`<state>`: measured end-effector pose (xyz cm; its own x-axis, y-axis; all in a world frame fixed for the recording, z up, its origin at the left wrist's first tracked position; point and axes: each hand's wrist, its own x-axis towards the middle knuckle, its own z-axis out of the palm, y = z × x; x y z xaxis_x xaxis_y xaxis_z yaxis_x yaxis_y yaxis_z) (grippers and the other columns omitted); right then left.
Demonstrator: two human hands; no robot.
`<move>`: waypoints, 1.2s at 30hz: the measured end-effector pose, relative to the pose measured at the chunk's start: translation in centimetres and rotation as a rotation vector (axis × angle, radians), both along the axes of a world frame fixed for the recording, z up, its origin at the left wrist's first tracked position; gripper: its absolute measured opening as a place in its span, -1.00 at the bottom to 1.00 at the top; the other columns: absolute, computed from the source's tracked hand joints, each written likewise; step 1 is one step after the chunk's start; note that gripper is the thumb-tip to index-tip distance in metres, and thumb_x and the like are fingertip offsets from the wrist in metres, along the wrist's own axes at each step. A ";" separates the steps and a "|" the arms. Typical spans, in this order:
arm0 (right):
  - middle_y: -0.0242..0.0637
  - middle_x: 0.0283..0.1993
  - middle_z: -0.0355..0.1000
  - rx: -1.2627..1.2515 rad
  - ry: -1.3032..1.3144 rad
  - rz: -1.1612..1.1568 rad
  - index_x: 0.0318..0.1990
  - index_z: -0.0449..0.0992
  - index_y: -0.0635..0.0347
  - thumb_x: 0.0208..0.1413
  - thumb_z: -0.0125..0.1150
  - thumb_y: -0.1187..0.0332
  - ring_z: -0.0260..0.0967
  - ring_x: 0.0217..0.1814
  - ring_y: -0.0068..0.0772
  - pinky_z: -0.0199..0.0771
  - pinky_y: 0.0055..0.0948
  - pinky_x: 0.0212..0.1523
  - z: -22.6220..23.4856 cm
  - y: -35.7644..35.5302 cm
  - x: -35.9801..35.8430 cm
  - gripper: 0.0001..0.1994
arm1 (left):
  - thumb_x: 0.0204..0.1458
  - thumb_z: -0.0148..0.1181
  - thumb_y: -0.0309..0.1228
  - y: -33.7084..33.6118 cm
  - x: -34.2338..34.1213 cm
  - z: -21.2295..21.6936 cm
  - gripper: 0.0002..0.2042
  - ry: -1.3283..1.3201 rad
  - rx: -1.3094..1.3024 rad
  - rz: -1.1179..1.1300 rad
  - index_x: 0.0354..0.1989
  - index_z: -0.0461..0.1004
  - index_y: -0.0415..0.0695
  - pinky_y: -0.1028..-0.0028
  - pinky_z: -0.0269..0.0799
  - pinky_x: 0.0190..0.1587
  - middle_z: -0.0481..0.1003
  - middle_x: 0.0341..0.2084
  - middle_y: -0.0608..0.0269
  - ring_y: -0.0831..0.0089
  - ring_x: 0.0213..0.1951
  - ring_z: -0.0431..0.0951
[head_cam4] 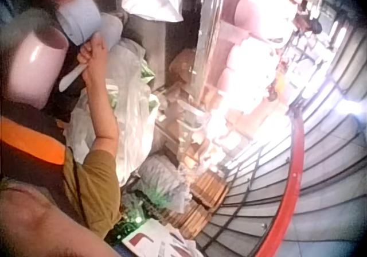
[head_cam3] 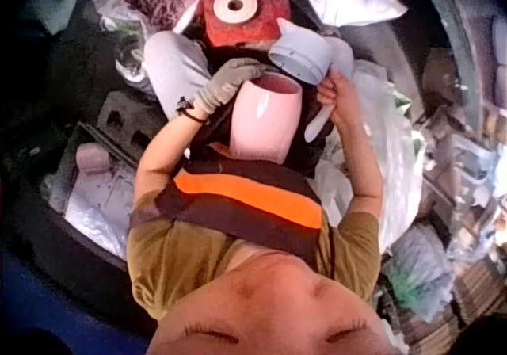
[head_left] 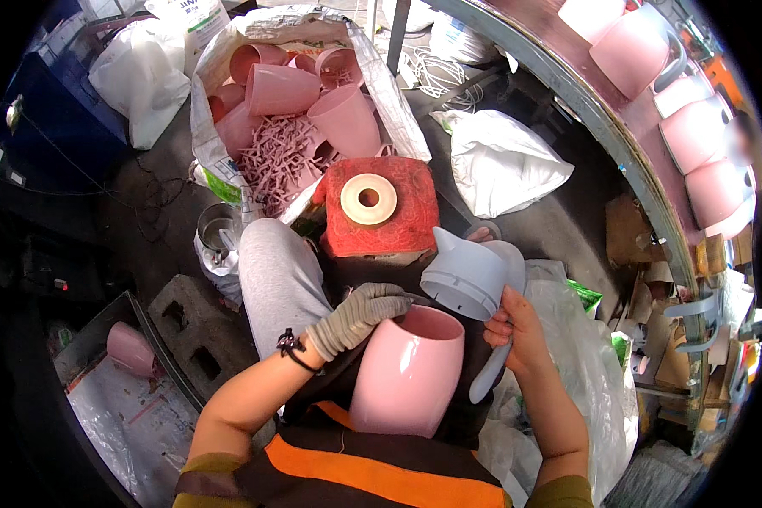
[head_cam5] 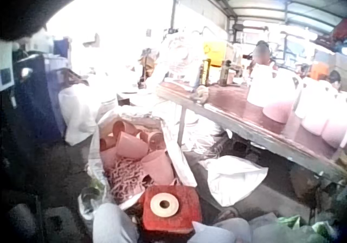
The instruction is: The person attaches lids to pink pitchers, presses them down to secure them, and wipes the pitchers with a cloth.
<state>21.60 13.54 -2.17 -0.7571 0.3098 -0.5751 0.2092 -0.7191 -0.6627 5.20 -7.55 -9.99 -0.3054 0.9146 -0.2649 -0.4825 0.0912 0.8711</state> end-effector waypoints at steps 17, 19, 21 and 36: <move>-0.68 -0.54 0.13 0.359 -0.166 0.294 0.20 0.38 0.18 0.23 0.16 0.24 -0.06 -0.63 -0.86 -0.13 -0.73 -0.65 2.6 -0.3 -1.3 -0.57 | 0.18 -0.01 0.11 1.2 2.3 0.3 -0.34 -0.646 0.302 0.144 0.20 0.26 -0.27 0.41 0.27 0.21 0.41 0.08 0.14 0.42 0.10 0.41; -0.68 -0.56 0.12 0.394 -0.185 0.309 0.20 0.39 0.18 0.23 0.16 0.23 -0.07 -0.64 -0.87 -0.13 -0.72 -0.65 2.5 -0.4 -1.3 -0.57 | 0.17 0.04 0.07 1.1 2.4 0.6 -0.36 -0.708 0.301 0.129 0.20 0.27 -0.25 0.42 0.27 0.21 0.41 0.08 0.16 0.43 0.10 0.41; -0.68 -0.58 0.13 0.425 -0.182 0.328 0.19 0.41 0.15 0.22 0.17 0.22 -0.05 -0.64 -0.86 -0.10 -0.71 -0.65 2.2 -0.4 -1.1 -0.58 | 0.17 0.06 0.04 0.9 2.4 1.1 -0.38 -0.704 0.303 0.103 0.21 0.27 -0.23 0.43 0.27 0.21 0.41 0.08 0.17 0.44 0.11 0.40; -0.19 0.01 0.48 0.855 -0.090 0.394 0.15 0.45 0.21 0.20 0.17 0.28 0.36 0.04 -0.48 0.28 -0.48 0.10 0.4 -1.6 -0.2 -0.61 | 0.10 0.22 -0.09 0.5 1.9 3.4 -0.30 -0.170 0.170 -0.007 0.30 0.10 -0.22 0.47 0.20 0.21 0.33 0.10 0.21 0.46 0.13 0.31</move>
<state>21.43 11.98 -1.77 -0.8610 0.3849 -0.3324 0.4094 0.1369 -0.9020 7.09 -7.05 -6.59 -0.2628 0.9525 -0.1541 -0.6236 -0.0458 0.7804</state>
